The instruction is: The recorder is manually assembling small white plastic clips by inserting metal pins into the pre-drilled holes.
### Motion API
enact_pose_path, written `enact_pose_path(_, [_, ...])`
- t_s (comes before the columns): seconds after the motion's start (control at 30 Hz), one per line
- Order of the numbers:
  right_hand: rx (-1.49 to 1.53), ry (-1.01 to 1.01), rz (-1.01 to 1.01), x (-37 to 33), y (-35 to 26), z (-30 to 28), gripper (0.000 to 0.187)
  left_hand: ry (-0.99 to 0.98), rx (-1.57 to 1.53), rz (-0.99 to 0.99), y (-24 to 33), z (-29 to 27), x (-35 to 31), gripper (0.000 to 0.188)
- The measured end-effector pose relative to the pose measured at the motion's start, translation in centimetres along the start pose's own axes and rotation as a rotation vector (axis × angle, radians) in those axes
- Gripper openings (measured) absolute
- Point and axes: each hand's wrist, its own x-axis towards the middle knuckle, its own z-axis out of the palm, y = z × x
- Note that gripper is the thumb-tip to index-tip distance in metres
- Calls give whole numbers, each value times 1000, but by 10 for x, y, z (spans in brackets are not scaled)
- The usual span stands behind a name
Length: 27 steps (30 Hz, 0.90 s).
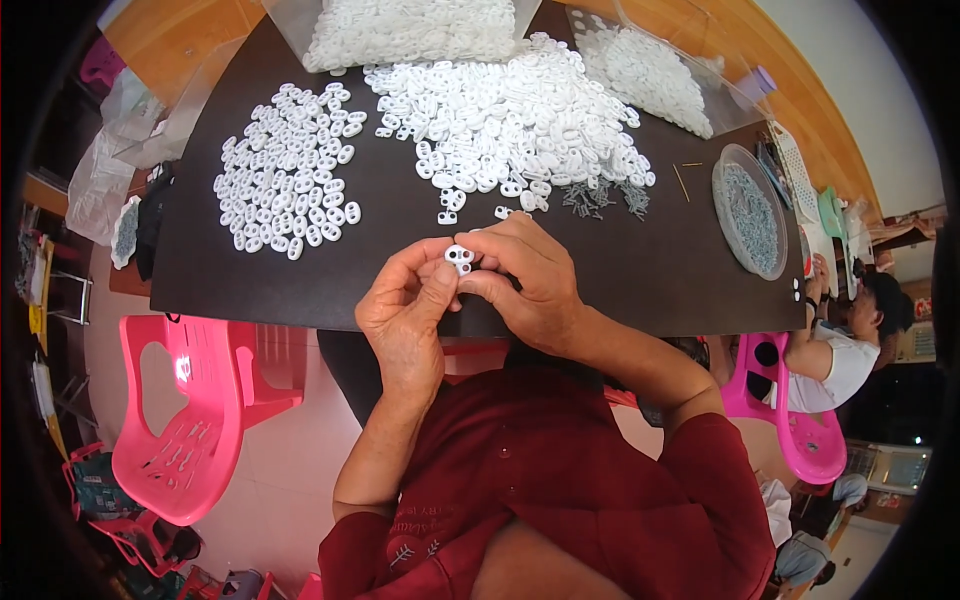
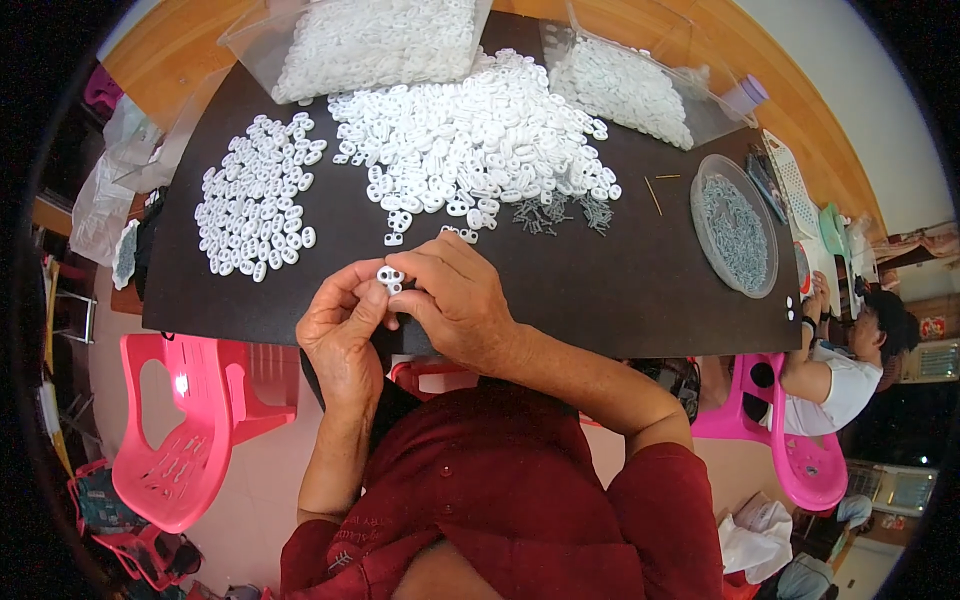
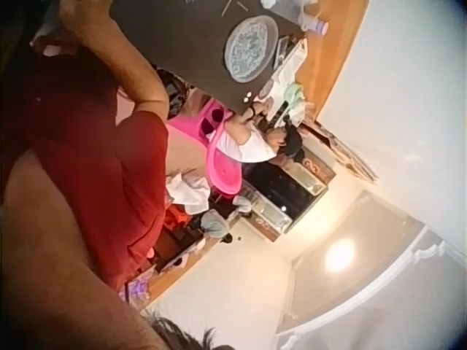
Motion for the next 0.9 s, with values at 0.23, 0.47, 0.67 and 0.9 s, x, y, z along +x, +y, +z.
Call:
enact_pose_path(0.23, [21,63,-23,2,-6,2,34,-49,191,225,-7,-2,-3,23])
enact_pose_path(0.47, [12,75,-38,1,-8,5,33,-18,251,269,-7,-2,-4,22])
enact_pose_path(0.67, [29,82,-55,4,-11,7,33,24,240,296,-9,-2,-7,21])
enact_pose_path(0.9, [52,104,-24,5,-14,12,35,85,284,310,-6,1,-10,22])
